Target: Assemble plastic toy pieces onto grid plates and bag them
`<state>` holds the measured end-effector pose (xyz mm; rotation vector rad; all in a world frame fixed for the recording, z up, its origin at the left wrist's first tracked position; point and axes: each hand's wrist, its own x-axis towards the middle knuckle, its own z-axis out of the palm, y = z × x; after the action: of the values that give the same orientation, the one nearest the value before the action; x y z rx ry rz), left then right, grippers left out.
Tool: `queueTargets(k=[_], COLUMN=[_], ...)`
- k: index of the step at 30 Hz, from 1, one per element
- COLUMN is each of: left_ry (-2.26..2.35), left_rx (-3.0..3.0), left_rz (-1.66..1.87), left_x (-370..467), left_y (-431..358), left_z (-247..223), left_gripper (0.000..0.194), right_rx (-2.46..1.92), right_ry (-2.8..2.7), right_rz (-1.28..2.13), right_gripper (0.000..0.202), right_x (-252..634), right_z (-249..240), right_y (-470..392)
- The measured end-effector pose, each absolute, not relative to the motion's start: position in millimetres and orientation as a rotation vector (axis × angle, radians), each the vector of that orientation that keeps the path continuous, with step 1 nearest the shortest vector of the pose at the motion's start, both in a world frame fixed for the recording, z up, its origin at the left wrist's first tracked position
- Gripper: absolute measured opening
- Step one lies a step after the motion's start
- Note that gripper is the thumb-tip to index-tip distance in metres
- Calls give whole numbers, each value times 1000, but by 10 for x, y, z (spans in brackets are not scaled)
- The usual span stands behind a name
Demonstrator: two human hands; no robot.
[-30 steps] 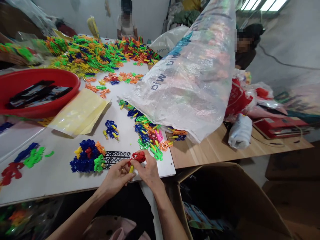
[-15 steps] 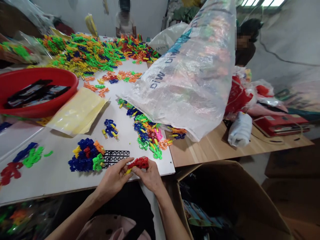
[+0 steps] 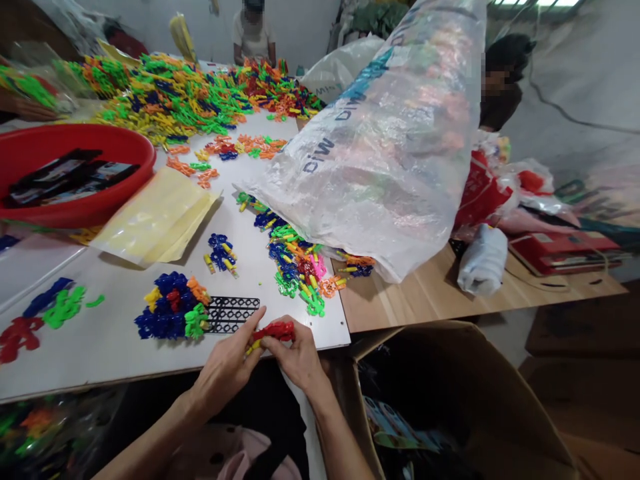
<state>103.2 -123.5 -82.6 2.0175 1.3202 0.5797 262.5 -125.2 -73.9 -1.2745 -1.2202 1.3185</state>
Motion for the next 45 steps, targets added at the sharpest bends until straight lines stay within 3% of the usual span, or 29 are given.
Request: queueTargets(k=[10,18,24,26,30,34,39,45], left_ry=[1407,1343,1295,1288,1311,1315,1277,1639], left_rx=[1927,1862,1742,1686,1355,1103,1282,1945], left_rz=[464,689,702,760,840,914,956,951], left_x=[1070,1430,1449,1400,1243,1172,1224,594], left_y=[-1163,-925,-968,-927,-841,-839,-978,-995], left_z=[-826,-925,-1143,-1069,-882,-855,-816,35], left_gripper=[64,63,67,60,33,34,34,48], right_rx=[-1313,-1402,-1537,-1518,-1445,-1502,-1478,-1359], right_ry=[-1383,-1826,-1684,-1604,-1402,-1583,-1761,-1544], right_rz=[1353,666,801,936,1059,831,667,971], right_gripper=[12,12,3,7,35,20,19,13], right_x=[2705,2848,2794,2787,2782,2664,2454,2204], right_z=[-764,-590,-866,-799,-616,-679,-818,-717], right_y=[-1161,-1148,-1158,-1076,-992,-1095,-1090,-835])
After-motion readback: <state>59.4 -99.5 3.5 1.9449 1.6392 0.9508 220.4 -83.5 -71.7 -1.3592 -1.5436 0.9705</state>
